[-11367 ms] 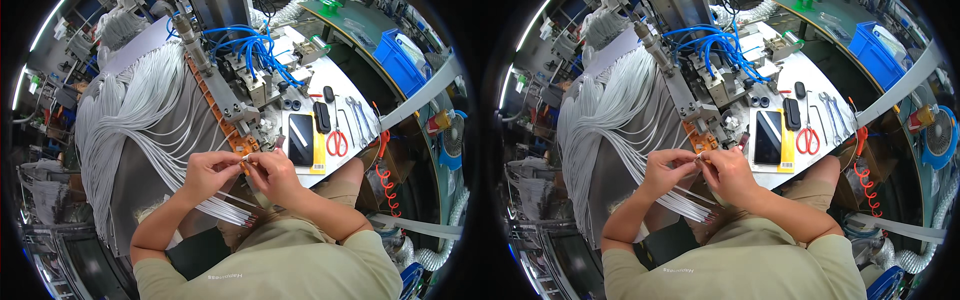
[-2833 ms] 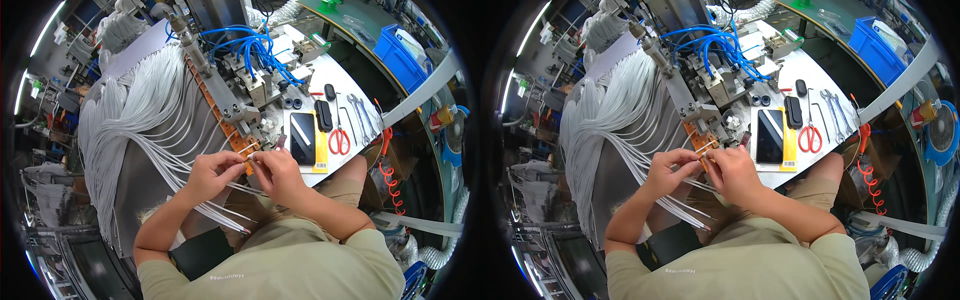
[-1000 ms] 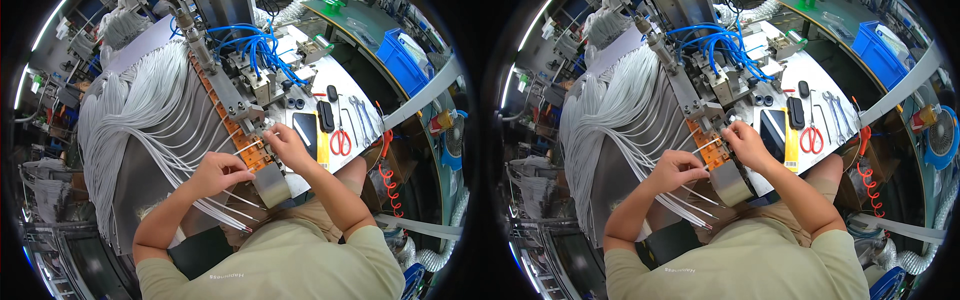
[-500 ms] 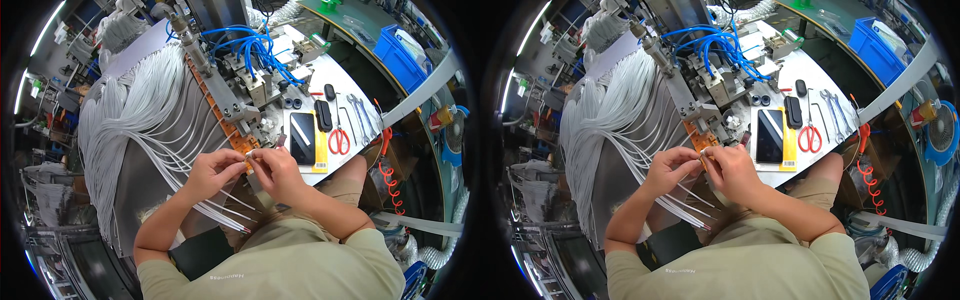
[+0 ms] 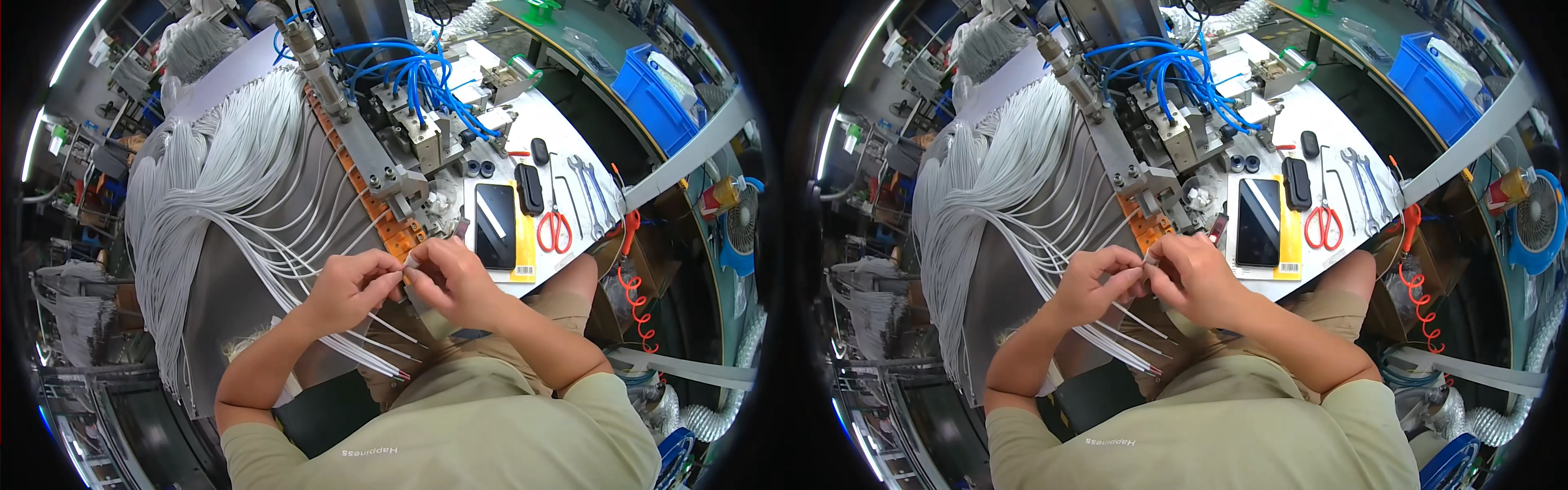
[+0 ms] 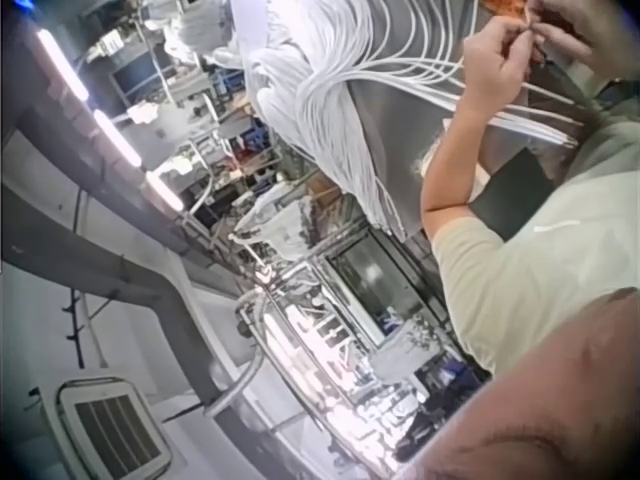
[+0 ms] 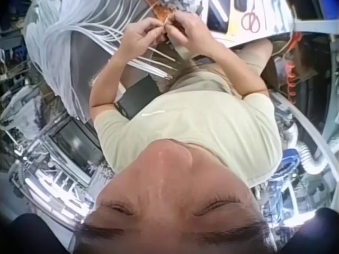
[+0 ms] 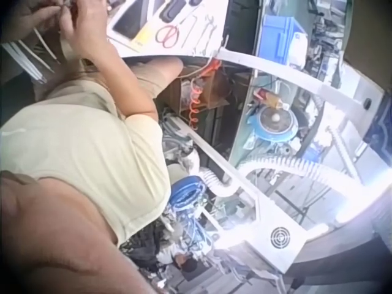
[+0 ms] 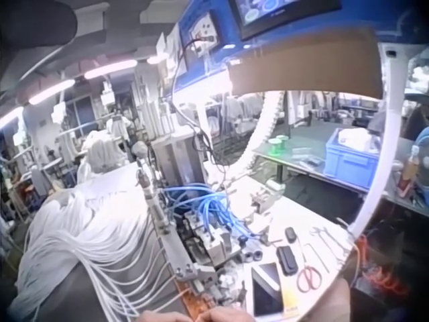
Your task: The person inserts and aligns multiple white wires into an automated assembly machine by hand.
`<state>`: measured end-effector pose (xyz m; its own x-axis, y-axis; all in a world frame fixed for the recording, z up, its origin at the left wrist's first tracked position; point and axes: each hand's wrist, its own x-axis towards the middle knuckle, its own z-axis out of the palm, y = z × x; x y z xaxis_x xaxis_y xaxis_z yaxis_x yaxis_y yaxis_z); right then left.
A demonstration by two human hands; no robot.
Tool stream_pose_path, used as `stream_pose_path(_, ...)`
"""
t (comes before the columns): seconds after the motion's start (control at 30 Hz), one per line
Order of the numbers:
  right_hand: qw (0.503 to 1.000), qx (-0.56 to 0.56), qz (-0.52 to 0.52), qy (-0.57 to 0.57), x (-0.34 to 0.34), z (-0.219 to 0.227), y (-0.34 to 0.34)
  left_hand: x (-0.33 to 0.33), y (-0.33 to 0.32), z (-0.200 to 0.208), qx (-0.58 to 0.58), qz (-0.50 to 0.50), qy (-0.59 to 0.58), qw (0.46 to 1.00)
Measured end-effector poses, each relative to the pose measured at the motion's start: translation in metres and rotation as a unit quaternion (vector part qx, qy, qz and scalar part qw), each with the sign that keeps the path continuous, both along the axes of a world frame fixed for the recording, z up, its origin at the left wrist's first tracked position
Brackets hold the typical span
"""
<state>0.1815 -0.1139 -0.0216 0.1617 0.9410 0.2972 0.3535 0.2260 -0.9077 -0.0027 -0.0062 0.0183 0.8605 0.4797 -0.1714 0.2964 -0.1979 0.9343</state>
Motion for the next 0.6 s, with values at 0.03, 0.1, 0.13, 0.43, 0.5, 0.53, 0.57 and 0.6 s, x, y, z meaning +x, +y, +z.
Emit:
stream_pose_path(0.03, 0.993, 0.085, 0.009, -0.081, 0.005, -0.003, 0.004, 0.0, 0.001, -0.001, 0.0, -0.001, 0.0, 1.0)
stream_pose_path(0.1, 0.972, 0.17, 0.018, -0.16, 0.006, -0.005, 0.006, -0.002, 0.001, -0.002, -0.048, 0.011, -0.024, 0.999)
stream_pose_path(0.13, 0.974, 0.171, 0.007, -0.152, 0.003, -0.005, 0.007, -0.002, 0.002, -0.002, -0.072, 0.017, -0.037, 0.997)
stream_pose_path(0.43, 0.993, -0.062, -0.101, -0.012, 0.028, -0.032, 0.032, 0.01, 0.006, -0.01, 0.508, 0.0, -0.112, 0.854)
stream_pose_path(0.5, 0.982, -0.146, -0.102, 0.07, 0.032, -0.037, 0.034, 0.005, -0.003, -0.007, 0.375, -0.202, -0.084, 0.901)
stream_pose_path(0.53, 0.982, -0.146, -0.099, 0.068, 0.032, -0.038, 0.034, 0.004, -0.005, -0.006, 0.3, -0.3, -0.068, 0.903)
stream_pose_path(0.57, 0.982, -0.146, -0.094, 0.067, 0.032, -0.038, 0.035, 0.003, -0.005, -0.005, 0.299, -0.299, -0.068, 0.904)
stream_pose_path(0.6, 0.983, -0.147, -0.089, 0.067, 0.032, -0.038, 0.036, 0.003, -0.005, -0.005, 0.296, -0.307, -0.072, 0.902)
